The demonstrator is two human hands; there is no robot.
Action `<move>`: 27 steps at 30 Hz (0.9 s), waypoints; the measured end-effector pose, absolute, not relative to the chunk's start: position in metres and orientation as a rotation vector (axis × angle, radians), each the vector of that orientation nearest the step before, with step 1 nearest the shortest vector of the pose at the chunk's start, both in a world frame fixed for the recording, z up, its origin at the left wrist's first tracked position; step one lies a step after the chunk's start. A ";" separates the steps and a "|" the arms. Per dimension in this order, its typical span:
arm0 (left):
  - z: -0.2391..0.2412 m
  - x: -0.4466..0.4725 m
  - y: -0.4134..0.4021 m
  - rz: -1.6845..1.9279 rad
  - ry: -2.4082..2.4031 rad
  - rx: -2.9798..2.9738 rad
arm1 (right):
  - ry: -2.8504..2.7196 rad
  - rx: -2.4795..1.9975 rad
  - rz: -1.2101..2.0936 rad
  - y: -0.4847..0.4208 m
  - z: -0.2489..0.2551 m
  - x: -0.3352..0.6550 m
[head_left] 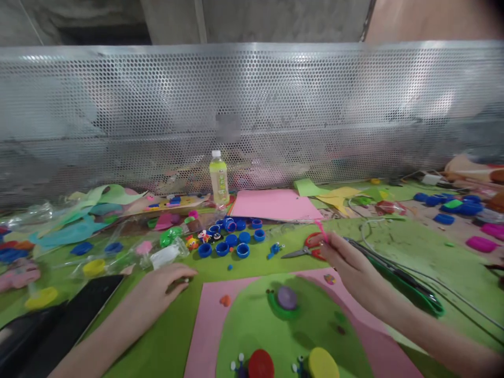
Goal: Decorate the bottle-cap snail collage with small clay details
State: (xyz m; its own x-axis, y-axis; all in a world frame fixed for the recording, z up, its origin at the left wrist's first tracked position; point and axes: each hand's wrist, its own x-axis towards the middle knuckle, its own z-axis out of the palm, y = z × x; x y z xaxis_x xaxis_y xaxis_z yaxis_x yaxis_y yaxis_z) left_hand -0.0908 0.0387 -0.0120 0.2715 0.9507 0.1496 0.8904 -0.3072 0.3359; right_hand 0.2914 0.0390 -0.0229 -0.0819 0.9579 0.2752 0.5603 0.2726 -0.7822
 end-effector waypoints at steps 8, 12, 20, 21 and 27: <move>-0.010 -0.091 0.037 0.480 1.708 2.417 | -2.254 -1.684 0.531 0.094 -0.014 0.249; -0.009 -0.093 0.036 0.519 1.765 2.386 | -2.344 -1.736 0.433 0.110 -0.017 0.241; 0.007 -0.057 0.022 0.732 1.804 2.302 | -2.307 -1.657 0.379 0.087 -0.009 0.243; 0.008 -0.044 0.017 0.723 1.767 2.305 | -2.301 -1.616 0.382 0.079 -0.008 0.240; 0.012 0.026 -0.006 0.564 1.536 2.526 | -2.291 -1.318 0.452 0.029 -0.005 0.224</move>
